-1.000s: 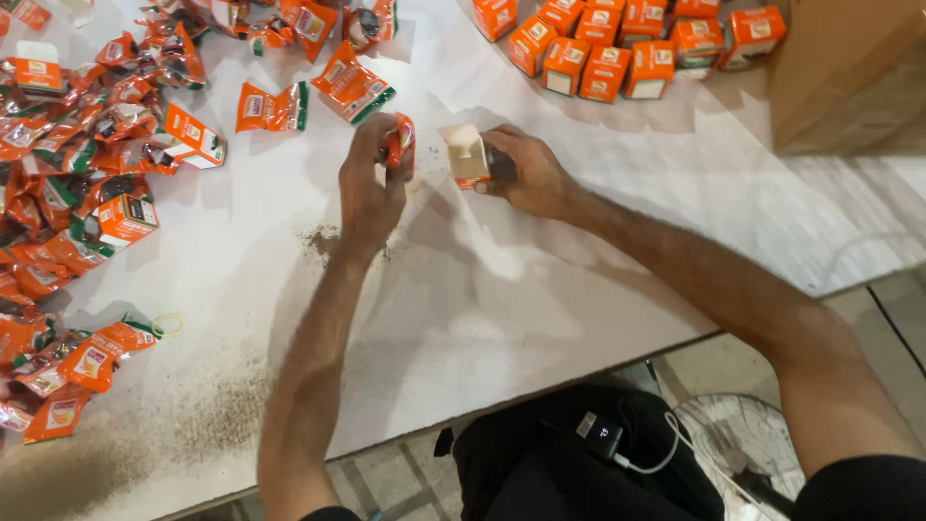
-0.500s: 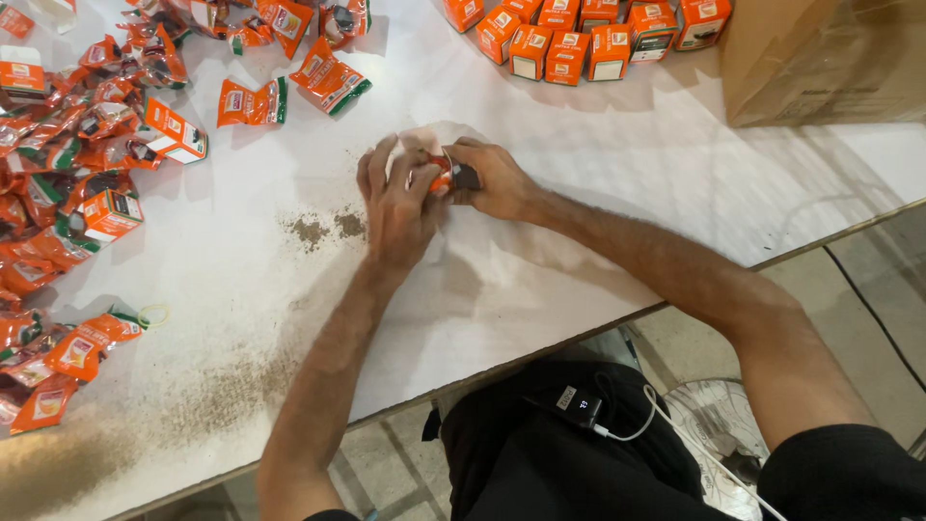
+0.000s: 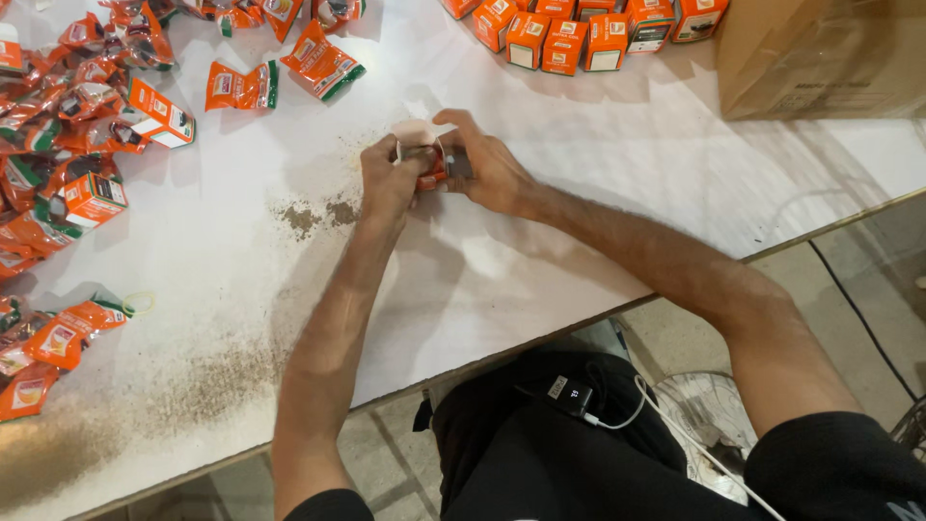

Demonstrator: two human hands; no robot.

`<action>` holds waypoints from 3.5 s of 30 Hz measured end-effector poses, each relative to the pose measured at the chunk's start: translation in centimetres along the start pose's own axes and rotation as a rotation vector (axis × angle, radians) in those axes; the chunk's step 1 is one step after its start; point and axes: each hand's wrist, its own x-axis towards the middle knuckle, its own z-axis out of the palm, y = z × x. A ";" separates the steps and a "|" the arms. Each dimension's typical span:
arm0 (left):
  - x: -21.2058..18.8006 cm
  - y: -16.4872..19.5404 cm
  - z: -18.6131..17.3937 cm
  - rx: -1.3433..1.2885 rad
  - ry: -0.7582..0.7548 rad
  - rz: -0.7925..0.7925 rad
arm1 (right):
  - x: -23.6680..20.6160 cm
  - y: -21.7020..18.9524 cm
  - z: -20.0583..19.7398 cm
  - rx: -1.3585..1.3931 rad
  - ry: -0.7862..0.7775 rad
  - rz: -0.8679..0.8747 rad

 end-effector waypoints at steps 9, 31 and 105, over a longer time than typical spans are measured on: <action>-1.8 1.3 -2.3 -0.124 -0.259 0.093 | -0.2 -0.1 0.6 -0.504 0.000 -0.252; -4.1 1.2 -2.5 0.451 -0.117 0.729 | -0.1 -1.1 0.1 -0.234 -0.041 -0.083; -4.8 3.3 -2.7 1.015 -0.033 0.902 | 1.0 0.8 0.4 -0.303 0.040 -0.102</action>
